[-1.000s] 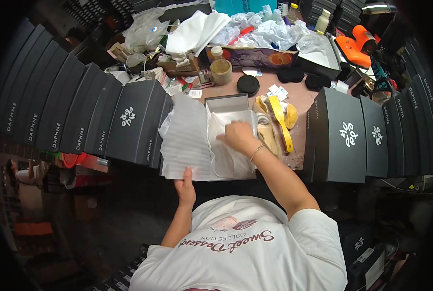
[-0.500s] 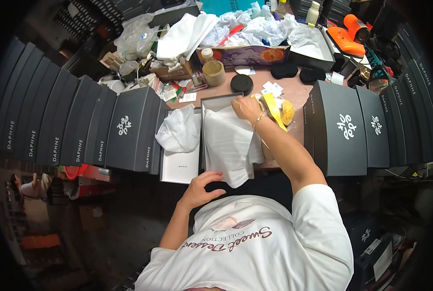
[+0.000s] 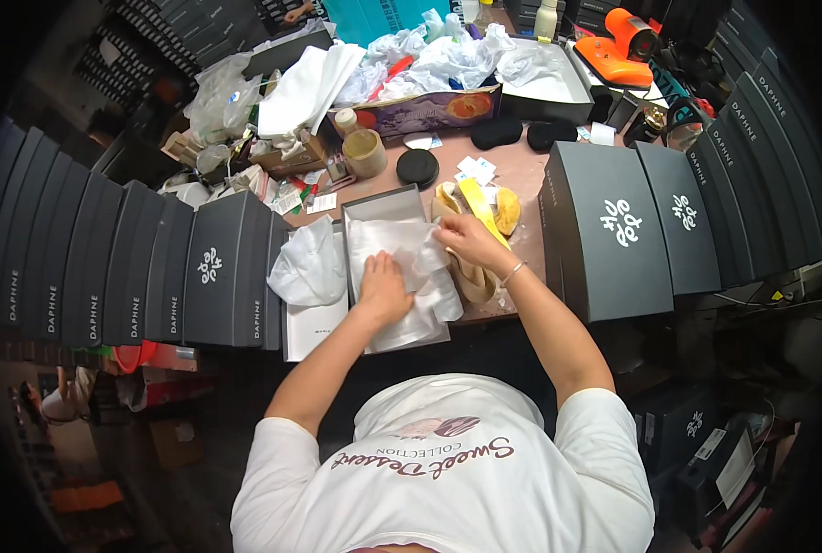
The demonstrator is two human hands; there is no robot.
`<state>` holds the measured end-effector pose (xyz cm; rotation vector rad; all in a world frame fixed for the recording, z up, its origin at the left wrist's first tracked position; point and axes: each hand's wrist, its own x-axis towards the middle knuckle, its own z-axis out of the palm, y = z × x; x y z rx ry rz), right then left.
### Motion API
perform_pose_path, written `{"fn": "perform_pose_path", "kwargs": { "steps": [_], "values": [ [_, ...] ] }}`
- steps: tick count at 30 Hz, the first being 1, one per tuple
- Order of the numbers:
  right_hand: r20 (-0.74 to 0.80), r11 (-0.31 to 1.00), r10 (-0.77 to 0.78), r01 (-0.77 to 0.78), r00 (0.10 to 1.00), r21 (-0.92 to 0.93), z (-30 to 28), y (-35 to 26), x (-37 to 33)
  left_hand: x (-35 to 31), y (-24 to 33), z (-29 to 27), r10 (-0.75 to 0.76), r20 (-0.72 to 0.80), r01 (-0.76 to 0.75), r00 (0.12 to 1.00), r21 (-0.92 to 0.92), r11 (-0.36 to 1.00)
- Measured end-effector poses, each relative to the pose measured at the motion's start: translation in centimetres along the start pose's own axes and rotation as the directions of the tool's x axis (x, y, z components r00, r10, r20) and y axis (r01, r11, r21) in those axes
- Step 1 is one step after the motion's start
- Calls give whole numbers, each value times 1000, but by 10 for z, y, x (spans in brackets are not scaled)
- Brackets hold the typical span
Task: The recorder is inspecting, cleaning with a brush and cloth, and then packing high-heeled shoes into boxes with tissue paper.
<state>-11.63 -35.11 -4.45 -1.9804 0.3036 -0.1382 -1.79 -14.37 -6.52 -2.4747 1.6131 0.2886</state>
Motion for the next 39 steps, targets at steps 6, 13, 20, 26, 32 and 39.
{"fn": "perform_pose_path", "kwargs": {
  "steps": [6,13,20,26,32,39],
  "values": [
    [-76,965,-121,135,990,224,-5,-87,28,-2,-9,-17,-30,332,-51,943,234,971],
    [44,729,68,-20,997,-685,-58,-53,-58,1,-2,2,-13,121,4,993,75,997],
    [-293,952,-39,-54,955,-302,35,-9,-102,4,-33,-2,119,-209,-188,971,-351,917],
    [-380,863,97,112,920,493,-54,-57,-157,-22,-140,-6,-568,-320,95,759,-808,582],
    [-283,494,-14,253,959,832,-11,-109,-137,35,-158,29,-587,-147,460,796,-485,744],
    [114,-237,122,-83,986,968,57,-76,-131,-12,-199,36,-752,-54,-132,657,-990,-44]
  ]
}}
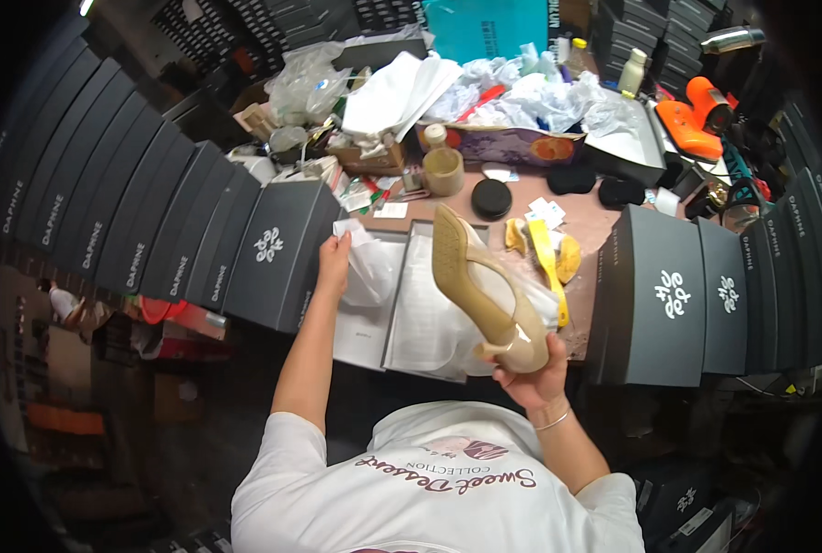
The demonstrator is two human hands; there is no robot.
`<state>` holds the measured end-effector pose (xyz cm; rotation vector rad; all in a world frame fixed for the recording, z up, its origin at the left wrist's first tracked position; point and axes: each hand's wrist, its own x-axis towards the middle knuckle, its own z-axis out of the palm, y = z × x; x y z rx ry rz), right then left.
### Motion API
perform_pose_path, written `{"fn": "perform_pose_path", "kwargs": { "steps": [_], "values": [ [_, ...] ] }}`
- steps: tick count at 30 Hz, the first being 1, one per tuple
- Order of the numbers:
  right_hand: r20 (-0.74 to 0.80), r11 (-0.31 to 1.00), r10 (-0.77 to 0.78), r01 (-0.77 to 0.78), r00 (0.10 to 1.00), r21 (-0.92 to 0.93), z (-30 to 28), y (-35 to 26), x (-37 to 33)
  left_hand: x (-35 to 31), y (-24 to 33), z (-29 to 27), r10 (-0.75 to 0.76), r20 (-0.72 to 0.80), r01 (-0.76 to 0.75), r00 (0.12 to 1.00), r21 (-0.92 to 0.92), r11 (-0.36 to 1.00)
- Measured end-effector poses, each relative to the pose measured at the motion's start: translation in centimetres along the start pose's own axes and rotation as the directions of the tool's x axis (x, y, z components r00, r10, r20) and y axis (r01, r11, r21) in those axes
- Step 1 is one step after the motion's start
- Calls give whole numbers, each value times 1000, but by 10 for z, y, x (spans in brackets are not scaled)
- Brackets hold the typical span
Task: The recorder is inspecting, cleaning with a brush and cloth, and then packing high-heeled shoes into boxes with tissue paper.
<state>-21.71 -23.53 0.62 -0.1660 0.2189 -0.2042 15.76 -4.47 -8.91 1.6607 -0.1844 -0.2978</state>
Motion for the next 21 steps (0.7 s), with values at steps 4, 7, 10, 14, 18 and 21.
{"fn": "perform_pose_path", "kwargs": {
  "steps": [4,7,10,14,18,21],
  "values": [
    [141,980,93,-65,986,-189,-12,-10,2,-47,69,-8,-30,88,54,996,-287,956],
    [291,960,150,-69,945,-273,2,-12,-1,-63,91,-9,86,-133,-93,987,-45,995],
    [303,971,158,-93,940,-218,11,-12,-6,-66,101,-2,255,-81,-261,963,-63,963],
    [336,962,138,-46,932,-268,11,-26,-25,-92,144,23,-74,297,227,952,-526,820],
    [410,942,137,9,902,-335,43,-32,-33,-98,164,25,-163,614,561,772,-538,629],
    [332,726,146,127,932,-675,42,-37,-12,-60,120,19,-106,692,642,714,-586,495]
  ]
}}
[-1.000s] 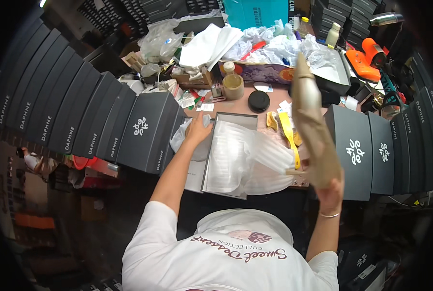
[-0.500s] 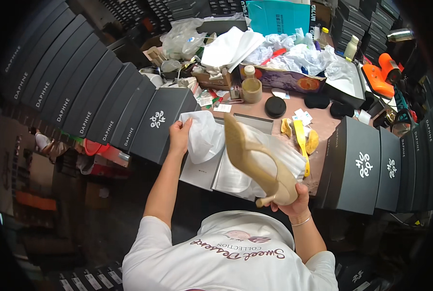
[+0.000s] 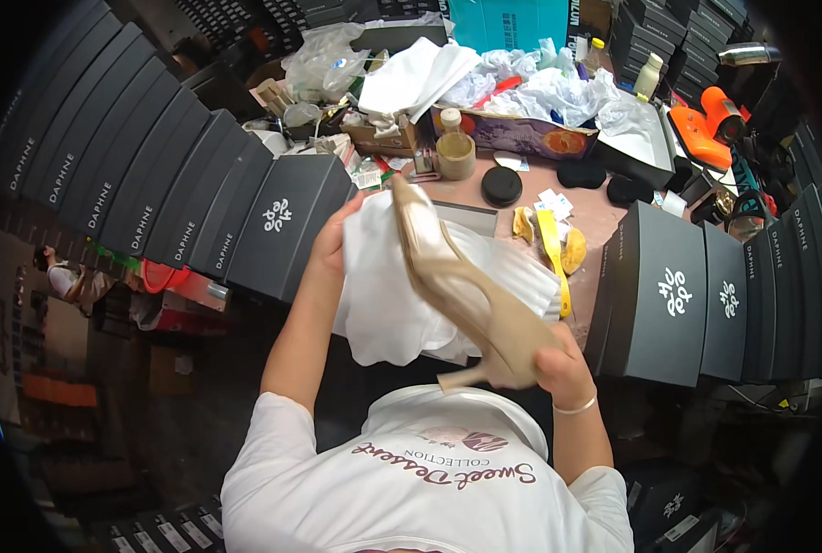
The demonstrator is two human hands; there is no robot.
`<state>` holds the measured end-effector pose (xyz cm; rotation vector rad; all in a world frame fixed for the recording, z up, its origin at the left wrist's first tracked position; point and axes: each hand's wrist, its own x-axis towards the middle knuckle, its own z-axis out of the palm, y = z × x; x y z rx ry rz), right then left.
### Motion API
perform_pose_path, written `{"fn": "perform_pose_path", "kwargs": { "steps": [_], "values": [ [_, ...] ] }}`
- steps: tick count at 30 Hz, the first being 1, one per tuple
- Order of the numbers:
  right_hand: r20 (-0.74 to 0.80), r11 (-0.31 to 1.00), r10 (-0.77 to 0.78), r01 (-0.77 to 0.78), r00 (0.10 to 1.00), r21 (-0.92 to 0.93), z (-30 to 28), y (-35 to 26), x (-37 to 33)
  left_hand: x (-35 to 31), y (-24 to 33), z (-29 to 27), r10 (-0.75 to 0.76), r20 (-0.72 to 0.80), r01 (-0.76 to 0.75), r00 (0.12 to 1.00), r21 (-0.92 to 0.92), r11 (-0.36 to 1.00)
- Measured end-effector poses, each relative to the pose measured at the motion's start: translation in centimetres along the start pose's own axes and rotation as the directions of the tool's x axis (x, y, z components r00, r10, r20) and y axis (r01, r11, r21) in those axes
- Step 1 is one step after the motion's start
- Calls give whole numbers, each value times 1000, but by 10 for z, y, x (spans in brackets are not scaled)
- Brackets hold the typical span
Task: The recorder is inspecting, cleaning with a brush and cloth, and then packing high-heeled shoes into boxes with tissue paper.
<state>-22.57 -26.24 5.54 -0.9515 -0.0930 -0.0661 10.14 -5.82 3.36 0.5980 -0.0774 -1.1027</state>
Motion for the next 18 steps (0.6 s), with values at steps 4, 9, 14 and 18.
{"fn": "perform_pose_path", "kwargs": {
  "steps": [4,9,14,18],
  "values": [
    [-143,986,131,-143,981,-81,-8,27,58,16,-33,-72,312,-384,-273,869,153,950],
    [-326,973,186,-129,927,189,-30,54,62,-96,-114,-34,698,100,-331,709,921,205],
    [-322,860,186,5,928,511,-36,65,59,-92,-179,-41,776,-71,45,627,997,55],
    [-302,653,153,133,941,746,-43,67,36,-64,-143,-12,818,-160,-356,552,842,405]
  ]
}}
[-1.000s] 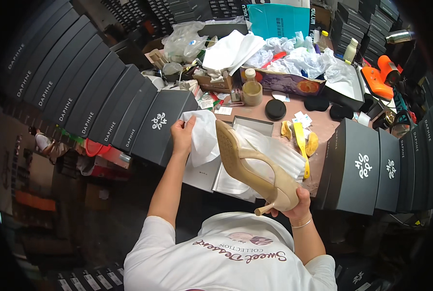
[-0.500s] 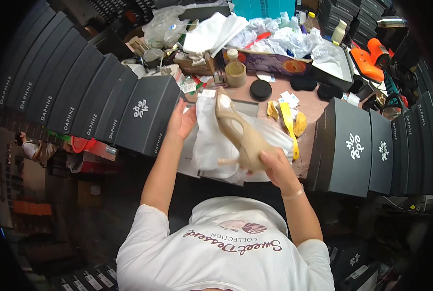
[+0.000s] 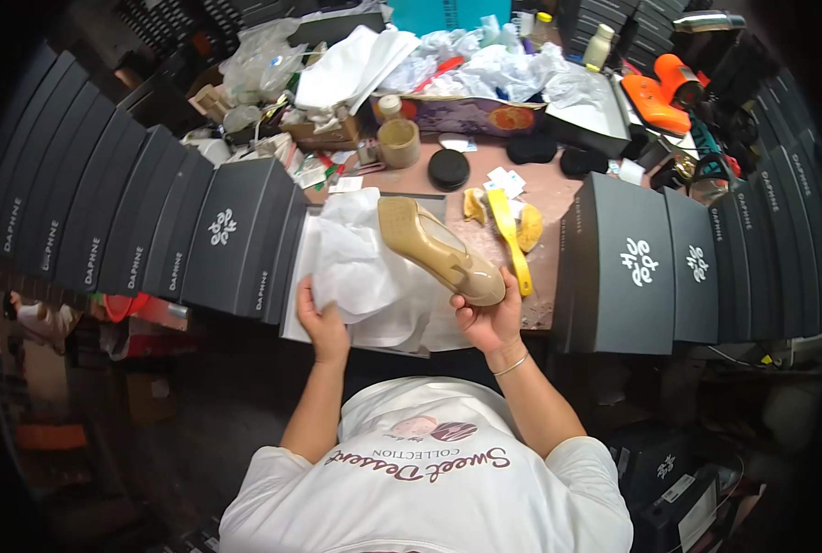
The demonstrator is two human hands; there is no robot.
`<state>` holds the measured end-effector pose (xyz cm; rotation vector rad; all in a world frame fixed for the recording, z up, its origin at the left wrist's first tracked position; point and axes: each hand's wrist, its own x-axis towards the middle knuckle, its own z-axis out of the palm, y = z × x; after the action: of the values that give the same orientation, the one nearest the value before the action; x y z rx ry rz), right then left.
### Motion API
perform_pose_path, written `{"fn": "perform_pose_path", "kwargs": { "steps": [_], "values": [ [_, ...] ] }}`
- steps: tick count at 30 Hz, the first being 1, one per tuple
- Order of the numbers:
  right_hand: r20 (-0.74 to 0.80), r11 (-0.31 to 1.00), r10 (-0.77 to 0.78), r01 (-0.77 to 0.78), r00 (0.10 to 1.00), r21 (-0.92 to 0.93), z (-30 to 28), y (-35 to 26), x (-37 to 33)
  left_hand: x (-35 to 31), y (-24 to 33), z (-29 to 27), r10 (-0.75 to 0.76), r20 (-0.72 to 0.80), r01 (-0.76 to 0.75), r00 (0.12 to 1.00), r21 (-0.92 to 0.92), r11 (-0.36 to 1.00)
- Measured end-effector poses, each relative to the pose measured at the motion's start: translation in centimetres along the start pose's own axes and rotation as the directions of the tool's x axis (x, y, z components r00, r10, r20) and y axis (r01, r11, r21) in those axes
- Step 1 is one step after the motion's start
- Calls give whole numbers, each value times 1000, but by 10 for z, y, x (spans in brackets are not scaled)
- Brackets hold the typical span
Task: The recorder is inspecting, cleaning with a brush and cloth, and then packing high-heeled shoes into boxes with tissue paper.
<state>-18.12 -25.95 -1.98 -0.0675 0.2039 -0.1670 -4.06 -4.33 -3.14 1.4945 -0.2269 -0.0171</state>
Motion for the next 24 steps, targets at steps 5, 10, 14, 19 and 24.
{"fn": "perform_pose_path", "kwargs": {
  "steps": [5,10,14,19,24],
  "values": [
    [26,997,-66,66,997,27,0,-10,-15,34,29,29,273,119,-274,955,-5,962],
    [43,976,-139,144,989,-164,7,-31,-40,45,27,69,240,400,-328,885,167,930],
    [128,766,-90,151,988,-625,39,-62,-107,68,16,96,117,422,-264,899,310,913],
    [108,583,-4,90,994,-807,71,-53,-130,74,39,111,-141,338,170,930,-57,984],
    [159,564,117,66,980,-823,70,-27,-68,50,56,73,102,135,-97,986,-42,994]
  ]
}}
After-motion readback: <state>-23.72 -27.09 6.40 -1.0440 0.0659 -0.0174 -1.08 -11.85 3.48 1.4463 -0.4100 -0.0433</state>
